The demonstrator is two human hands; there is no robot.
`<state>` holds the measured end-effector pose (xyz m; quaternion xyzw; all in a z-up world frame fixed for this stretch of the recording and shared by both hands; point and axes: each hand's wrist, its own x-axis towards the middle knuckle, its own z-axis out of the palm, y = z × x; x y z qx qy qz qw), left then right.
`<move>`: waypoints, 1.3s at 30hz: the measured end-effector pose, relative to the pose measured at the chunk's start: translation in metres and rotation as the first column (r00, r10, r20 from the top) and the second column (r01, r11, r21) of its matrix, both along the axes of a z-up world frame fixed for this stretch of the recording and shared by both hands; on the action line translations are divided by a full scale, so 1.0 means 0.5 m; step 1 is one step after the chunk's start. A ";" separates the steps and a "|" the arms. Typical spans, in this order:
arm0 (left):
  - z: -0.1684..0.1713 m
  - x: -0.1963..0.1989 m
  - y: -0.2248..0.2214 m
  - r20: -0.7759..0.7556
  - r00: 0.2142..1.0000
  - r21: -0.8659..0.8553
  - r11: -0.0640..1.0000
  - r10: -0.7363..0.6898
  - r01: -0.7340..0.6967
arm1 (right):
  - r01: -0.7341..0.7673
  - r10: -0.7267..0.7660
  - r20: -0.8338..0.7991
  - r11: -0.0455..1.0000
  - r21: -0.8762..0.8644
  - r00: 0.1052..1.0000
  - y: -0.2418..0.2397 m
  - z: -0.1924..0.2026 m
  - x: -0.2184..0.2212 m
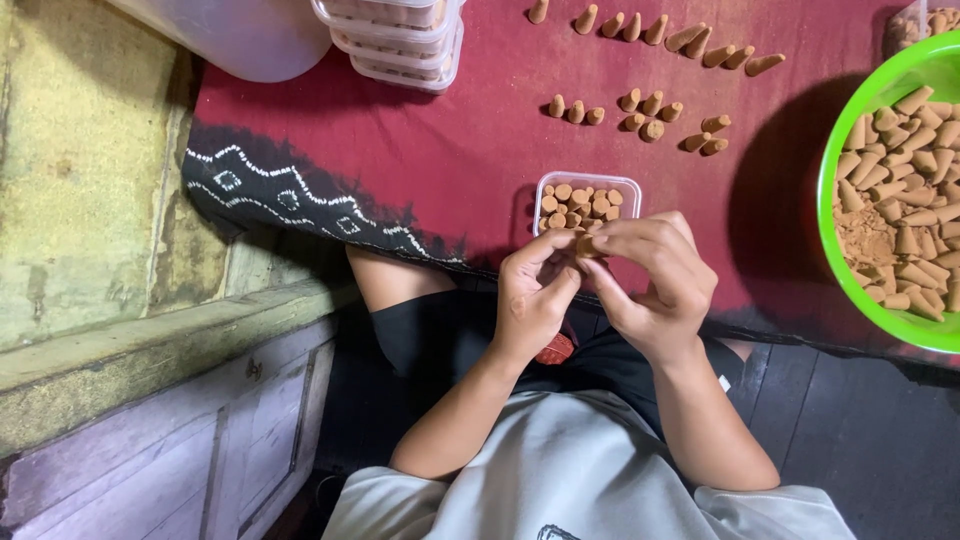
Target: Picking up individual incense cones from a mat and placing them into a small plastic container for packaging.
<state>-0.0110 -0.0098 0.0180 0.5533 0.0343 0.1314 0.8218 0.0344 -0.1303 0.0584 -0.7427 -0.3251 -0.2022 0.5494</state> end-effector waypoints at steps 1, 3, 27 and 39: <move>-0.001 0.000 0.000 0.000 1.000 0.000 1.000 0.001 -0.001 | -0.001 0.001 0.000 1.000 0.000 1.000 -0.001 -0.004 0.001; -0.003 0.000 -0.001 -0.012 1.000 -0.006 1.000 -0.004 0.004 | -0.006 0.007 -0.022 0.999 0.038 1.000 -0.004 -0.011 0.003; 0.050 0.017 0.027 0.255 0.956 0.303 0.927 0.145 -0.221 | 0.040 0.120 -0.417 0.934 0.356 0.901 -0.057 -0.091 -0.011; 0.062 0.030 0.080 0.188 0.969 0.483 0.845 0.158 -0.231 | 0.023 -0.109 -0.254 0.948 -0.317 0.961 -0.074 0.006 0.044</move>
